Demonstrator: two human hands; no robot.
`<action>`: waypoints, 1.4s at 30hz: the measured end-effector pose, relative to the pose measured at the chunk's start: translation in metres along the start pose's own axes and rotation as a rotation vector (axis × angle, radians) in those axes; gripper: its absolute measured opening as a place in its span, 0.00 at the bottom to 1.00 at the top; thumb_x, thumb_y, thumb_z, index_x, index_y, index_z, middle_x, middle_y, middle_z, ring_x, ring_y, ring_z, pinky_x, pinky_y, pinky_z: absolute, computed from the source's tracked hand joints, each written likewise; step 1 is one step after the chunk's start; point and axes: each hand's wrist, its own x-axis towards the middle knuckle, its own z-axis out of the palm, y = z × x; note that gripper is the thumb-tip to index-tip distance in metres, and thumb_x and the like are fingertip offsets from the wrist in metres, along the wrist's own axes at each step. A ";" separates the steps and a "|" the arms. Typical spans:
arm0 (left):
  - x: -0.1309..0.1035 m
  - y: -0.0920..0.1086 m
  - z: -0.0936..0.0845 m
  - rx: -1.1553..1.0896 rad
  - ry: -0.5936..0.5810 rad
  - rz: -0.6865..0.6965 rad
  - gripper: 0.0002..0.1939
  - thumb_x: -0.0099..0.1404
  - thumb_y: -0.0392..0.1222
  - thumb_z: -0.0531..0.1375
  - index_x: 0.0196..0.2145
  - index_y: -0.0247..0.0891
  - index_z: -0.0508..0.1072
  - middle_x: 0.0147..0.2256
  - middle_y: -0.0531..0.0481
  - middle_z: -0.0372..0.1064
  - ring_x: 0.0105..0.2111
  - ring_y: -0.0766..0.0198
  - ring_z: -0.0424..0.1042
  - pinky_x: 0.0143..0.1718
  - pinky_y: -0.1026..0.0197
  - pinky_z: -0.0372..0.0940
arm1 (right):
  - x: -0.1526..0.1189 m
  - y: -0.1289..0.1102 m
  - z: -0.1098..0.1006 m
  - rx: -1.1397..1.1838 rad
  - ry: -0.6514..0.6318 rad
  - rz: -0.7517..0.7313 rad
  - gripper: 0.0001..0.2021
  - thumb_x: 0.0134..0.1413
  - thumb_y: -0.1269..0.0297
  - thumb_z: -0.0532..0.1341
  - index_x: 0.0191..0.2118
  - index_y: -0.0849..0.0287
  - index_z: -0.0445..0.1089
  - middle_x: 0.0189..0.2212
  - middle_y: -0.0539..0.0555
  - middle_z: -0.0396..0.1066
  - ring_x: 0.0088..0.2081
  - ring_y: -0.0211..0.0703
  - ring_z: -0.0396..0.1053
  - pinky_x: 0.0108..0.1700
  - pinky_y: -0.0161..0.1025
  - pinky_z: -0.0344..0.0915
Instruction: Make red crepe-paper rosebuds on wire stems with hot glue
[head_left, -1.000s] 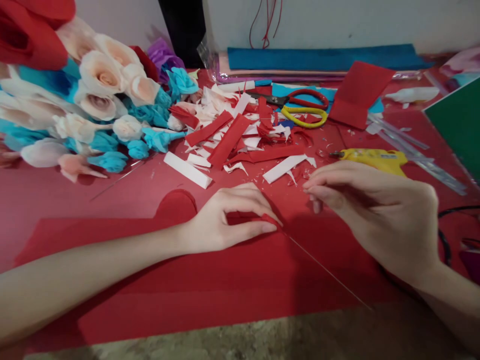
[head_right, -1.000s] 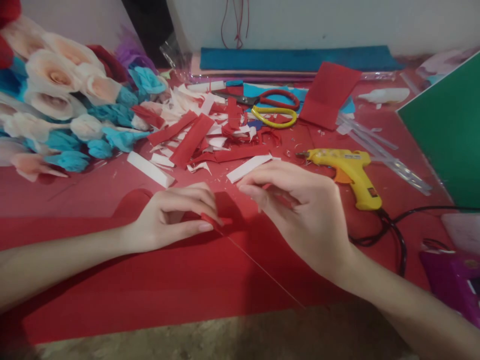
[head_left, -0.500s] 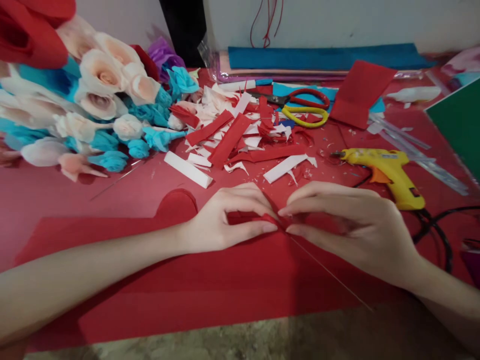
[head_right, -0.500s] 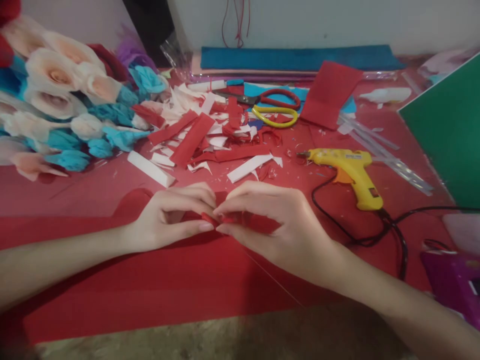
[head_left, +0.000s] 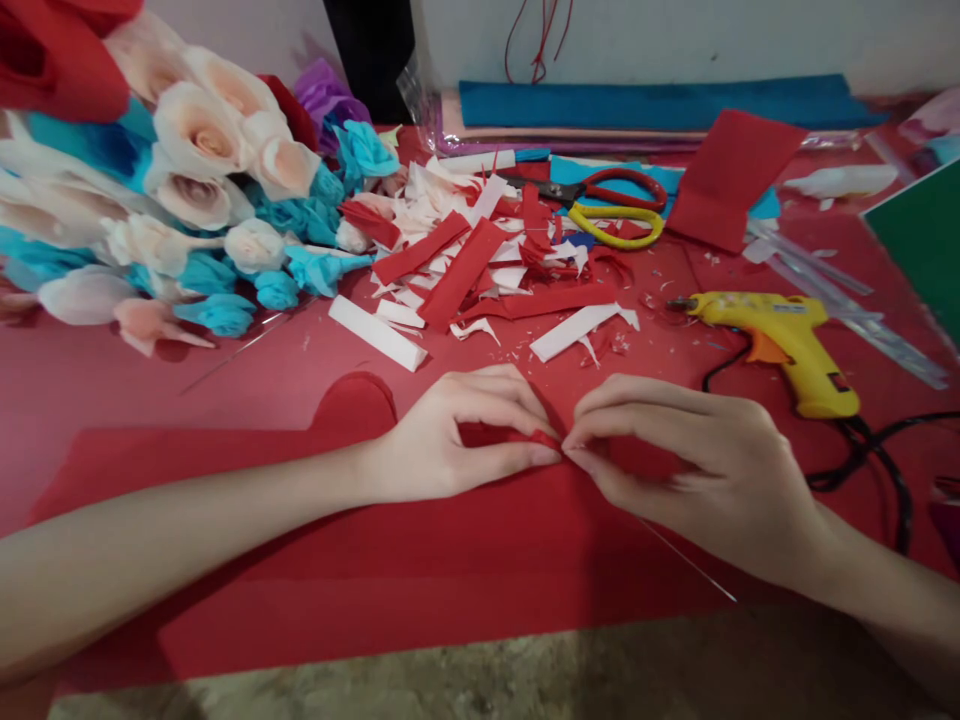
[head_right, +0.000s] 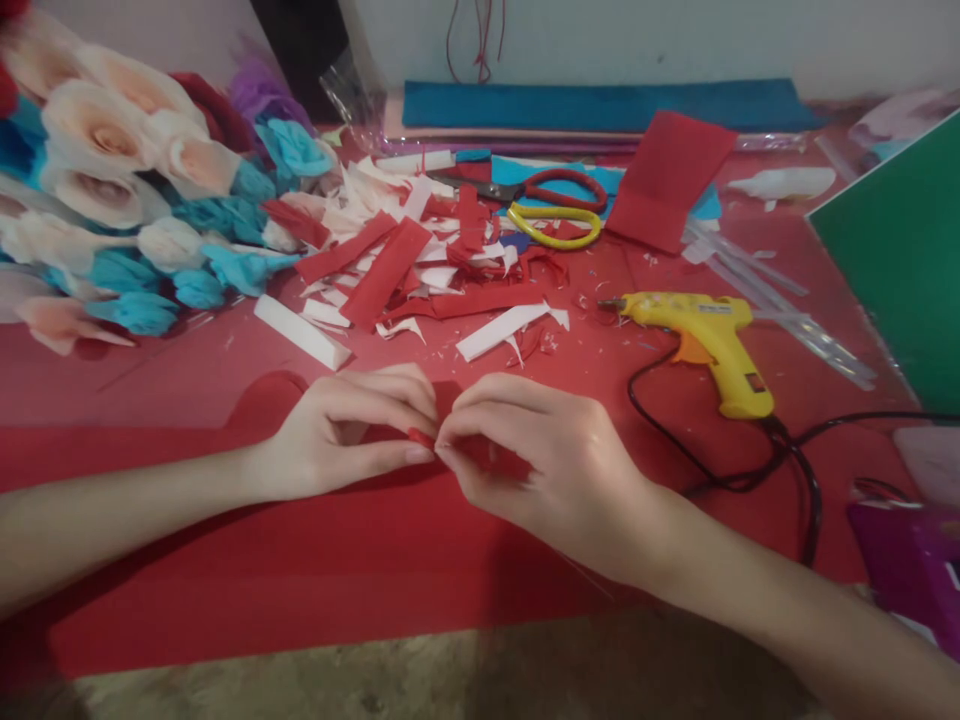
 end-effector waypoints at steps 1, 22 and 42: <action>0.000 0.000 0.000 -0.001 0.001 -0.002 0.02 0.55 0.29 0.60 0.28 0.29 0.74 0.27 0.44 0.71 0.30 0.66 0.67 0.33 0.61 0.66 | -0.001 0.000 0.001 -0.020 0.009 0.005 0.02 0.49 0.75 0.59 0.30 0.63 0.67 0.29 0.49 0.68 0.31 0.27 0.66 0.36 0.21 0.62; -0.001 -0.002 -0.001 -0.018 0.002 -0.013 0.02 0.55 0.29 0.60 0.28 0.29 0.73 0.28 0.43 0.71 0.31 0.65 0.68 0.35 0.60 0.65 | -0.002 0.005 -0.003 -0.149 -0.036 -0.160 0.04 0.50 0.77 0.58 0.34 0.65 0.67 0.31 0.51 0.66 0.34 0.28 0.64 0.37 0.25 0.61; 0.000 0.001 0.000 -0.024 0.006 -0.023 0.03 0.55 0.30 0.60 0.29 0.29 0.74 0.28 0.42 0.72 0.30 0.65 0.68 0.34 0.61 0.66 | 0.002 0.004 -0.011 -0.144 -0.005 -0.001 0.04 0.51 0.74 0.57 0.33 0.59 0.64 0.31 0.49 0.68 0.33 0.32 0.66 0.36 0.29 0.64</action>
